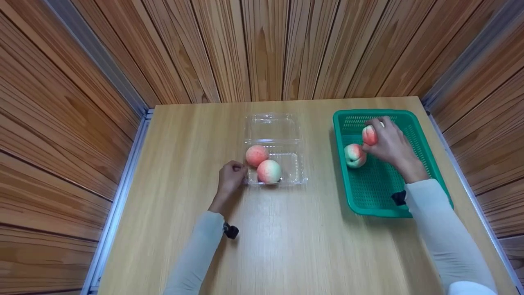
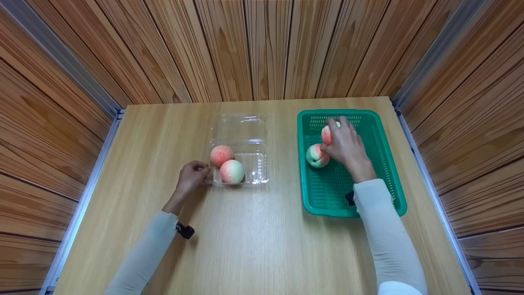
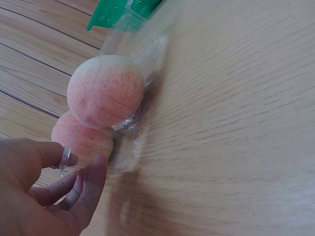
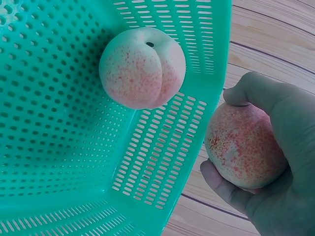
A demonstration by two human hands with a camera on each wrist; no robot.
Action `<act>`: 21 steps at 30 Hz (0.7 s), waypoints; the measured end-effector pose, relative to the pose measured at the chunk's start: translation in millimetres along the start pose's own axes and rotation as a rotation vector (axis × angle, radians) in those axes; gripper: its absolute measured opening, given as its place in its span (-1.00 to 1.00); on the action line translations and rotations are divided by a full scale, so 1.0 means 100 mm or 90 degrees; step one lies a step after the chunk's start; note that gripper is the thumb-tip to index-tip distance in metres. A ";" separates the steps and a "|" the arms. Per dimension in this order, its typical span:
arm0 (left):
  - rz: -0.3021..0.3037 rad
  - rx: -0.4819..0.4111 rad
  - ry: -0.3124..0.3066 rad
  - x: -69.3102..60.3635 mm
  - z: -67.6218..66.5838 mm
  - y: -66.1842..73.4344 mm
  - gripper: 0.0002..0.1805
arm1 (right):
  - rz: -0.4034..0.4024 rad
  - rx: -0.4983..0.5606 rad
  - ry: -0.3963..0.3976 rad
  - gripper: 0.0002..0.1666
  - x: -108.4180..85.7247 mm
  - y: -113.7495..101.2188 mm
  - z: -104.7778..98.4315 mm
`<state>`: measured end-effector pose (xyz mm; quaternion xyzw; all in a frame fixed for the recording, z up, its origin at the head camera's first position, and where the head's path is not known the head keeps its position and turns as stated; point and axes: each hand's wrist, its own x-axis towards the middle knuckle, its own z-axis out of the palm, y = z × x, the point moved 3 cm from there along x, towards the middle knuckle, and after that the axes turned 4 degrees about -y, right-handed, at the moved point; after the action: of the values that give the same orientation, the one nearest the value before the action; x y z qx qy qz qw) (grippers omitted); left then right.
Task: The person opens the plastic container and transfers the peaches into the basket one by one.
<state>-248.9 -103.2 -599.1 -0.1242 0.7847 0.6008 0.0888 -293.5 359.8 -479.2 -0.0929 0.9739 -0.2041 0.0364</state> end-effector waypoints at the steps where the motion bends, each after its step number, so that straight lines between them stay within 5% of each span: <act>1: -0.002 -0.001 -0.001 0.00 0.00 0.00 -0.89 | 0.001 0.001 0.000 -0.20 0.00 0.01 0.00; 21: 0.000 -0.008 -0.001 -0.02 0.00 -0.02 -0.88 | 0.034 0.006 -0.022 -0.17 0.00 0.25 0.07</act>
<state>-246.4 -103.7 -600.9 -0.1244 0.7809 0.6056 0.0891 -297.3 379.3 -495.6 -0.0701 0.9742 -0.2061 0.0591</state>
